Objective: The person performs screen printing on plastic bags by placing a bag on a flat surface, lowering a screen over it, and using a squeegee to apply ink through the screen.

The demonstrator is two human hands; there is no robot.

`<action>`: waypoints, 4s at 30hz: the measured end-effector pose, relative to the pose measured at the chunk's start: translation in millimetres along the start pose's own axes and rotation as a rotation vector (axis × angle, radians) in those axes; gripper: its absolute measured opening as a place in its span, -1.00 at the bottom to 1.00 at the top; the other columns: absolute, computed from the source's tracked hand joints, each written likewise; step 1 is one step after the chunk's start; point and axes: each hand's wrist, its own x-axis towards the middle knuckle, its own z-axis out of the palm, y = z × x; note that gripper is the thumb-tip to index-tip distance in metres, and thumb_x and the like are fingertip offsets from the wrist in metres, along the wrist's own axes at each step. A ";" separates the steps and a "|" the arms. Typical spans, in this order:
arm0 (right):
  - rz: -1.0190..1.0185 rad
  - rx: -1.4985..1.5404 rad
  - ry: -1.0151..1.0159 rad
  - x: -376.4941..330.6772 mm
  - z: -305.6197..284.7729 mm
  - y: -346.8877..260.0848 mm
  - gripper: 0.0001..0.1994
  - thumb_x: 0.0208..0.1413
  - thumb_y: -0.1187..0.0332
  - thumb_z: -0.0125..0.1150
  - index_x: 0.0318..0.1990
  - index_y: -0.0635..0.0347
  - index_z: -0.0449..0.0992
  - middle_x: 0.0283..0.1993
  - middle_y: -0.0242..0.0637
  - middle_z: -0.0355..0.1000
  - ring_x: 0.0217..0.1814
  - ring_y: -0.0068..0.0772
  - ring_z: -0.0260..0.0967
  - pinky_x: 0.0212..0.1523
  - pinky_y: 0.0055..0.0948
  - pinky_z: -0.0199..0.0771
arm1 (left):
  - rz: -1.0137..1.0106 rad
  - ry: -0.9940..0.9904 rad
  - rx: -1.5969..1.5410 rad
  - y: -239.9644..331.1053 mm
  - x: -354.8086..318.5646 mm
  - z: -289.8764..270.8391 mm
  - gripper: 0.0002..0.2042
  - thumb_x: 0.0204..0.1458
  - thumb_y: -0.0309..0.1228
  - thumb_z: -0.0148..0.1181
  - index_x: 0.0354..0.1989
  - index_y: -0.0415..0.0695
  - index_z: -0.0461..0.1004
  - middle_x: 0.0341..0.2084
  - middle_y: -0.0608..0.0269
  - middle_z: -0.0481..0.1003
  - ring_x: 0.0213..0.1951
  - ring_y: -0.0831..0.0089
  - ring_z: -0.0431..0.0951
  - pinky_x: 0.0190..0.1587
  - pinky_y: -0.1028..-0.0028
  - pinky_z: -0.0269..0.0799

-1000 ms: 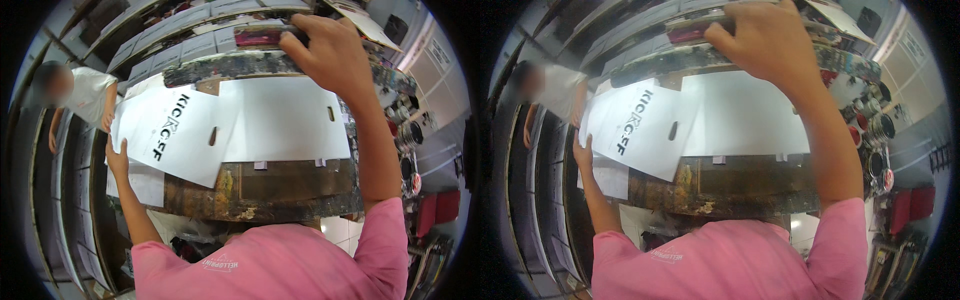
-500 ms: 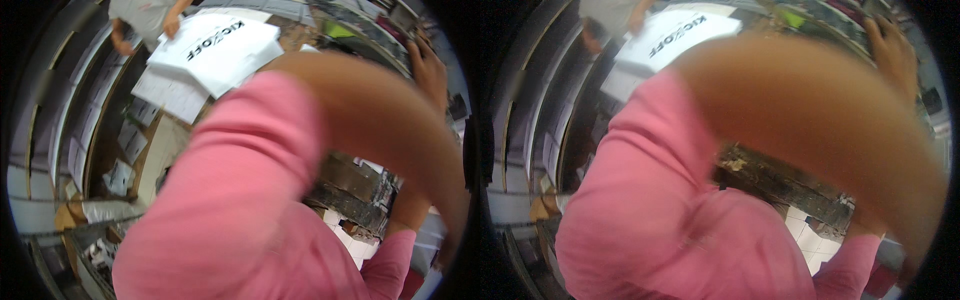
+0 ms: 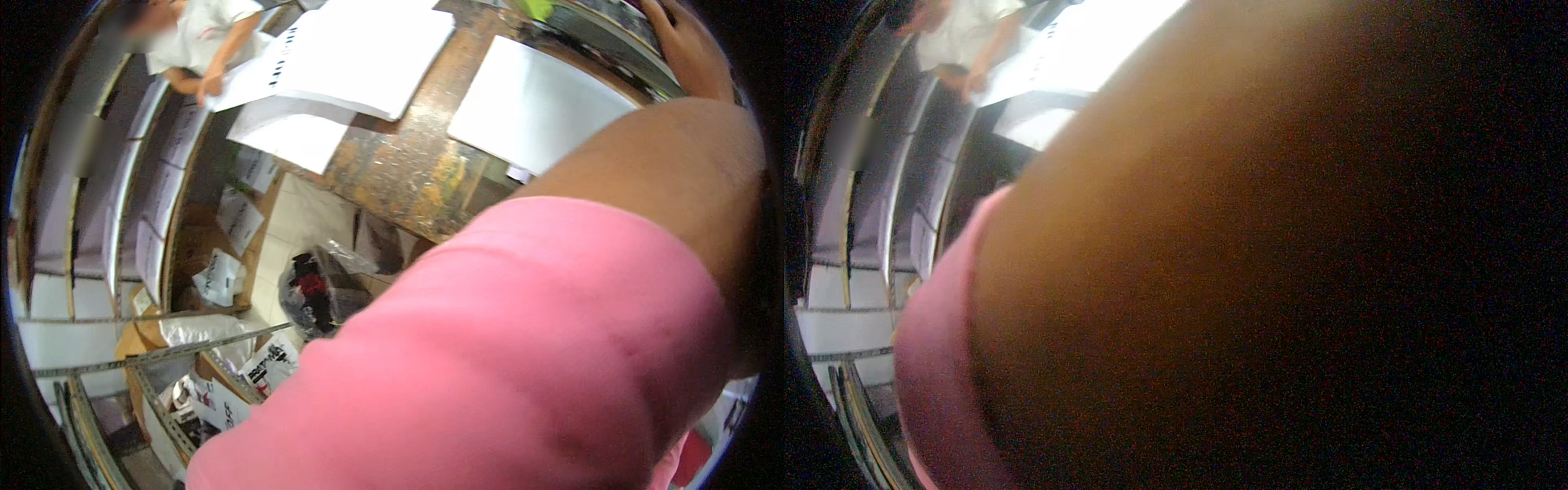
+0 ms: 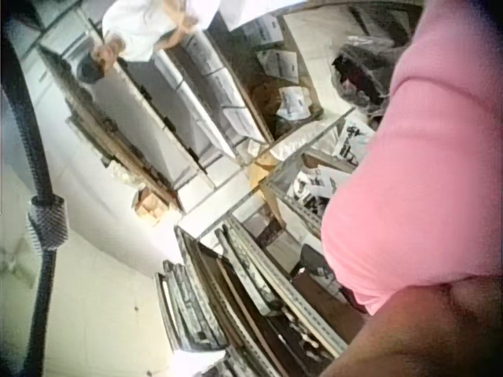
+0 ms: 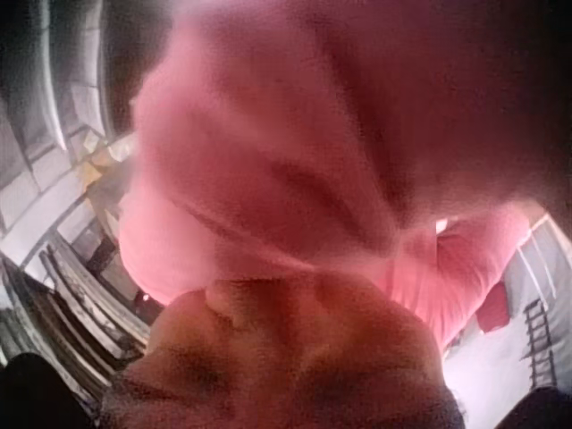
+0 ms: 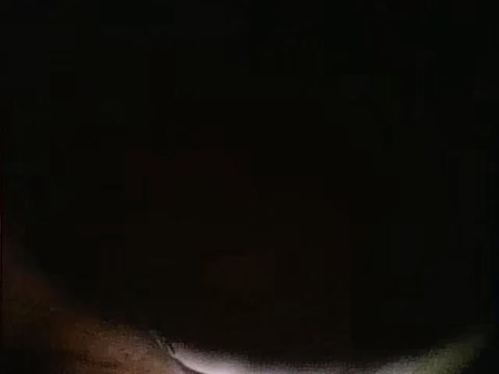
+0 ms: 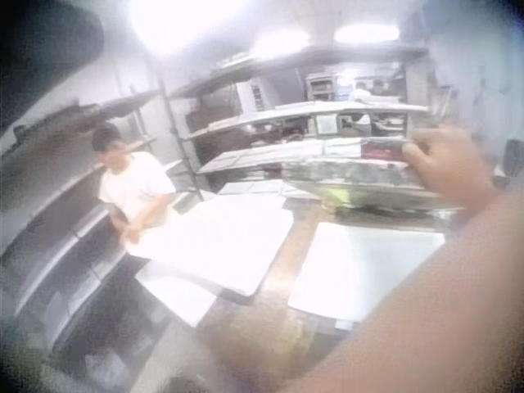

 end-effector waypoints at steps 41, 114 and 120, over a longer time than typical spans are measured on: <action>-0.109 0.188 -0.408 -122.4 55.6 -0.2 -0.45 0.18 0.01 0.30 0.18 0.23 0.50 -0.16 -0.17 0.45 -0.09 -0.06 0.35 -0.05 -0.07 0.31 | -0.889 1.513 -1.556 -26.5 -231.2 53.8 0.15 0.16 0.48 -0.12 0.41 -0.54 -0.18 0.27 -0.44 0.23 0.36 -0.18 0.31 0.46 -0.02 0.21; -0.056 0.142 0.067 62.5 25.9 49.1 -0.61 0.22 0.04 0.16 -0.32 0.26 0.60 -0.42 -0.01 0.51 -0.31 0.07 0.48 -0.16 -0.09 0.32 | -1.355 0.398 0.397 -125.9 -226.3 119.9 -0.18 0.20 0.22 0.12 0.34 -0.34 0.38 0.32 -0.11 0.39 0.42 -0.06 0.25 0.44 -0.26 -0.18; -0.113 0.151 0.109 77.3 28.1 61.0 -0.60 0.22 0.04 0.16 -0.35 0.27 0.59 -0.42 0.02 0.51 -0.37 0.11 0.47 -0.28 -0.02 0.36 | -1.181 0.927 0.228 -171.2 -177.9 42.8 -0.61 0.18 -0.37 0.36 0.12 -0.35 0.57 0.03 -0.13 0.62 -0.04 0.13 0.66 -0.03 0.23 0.57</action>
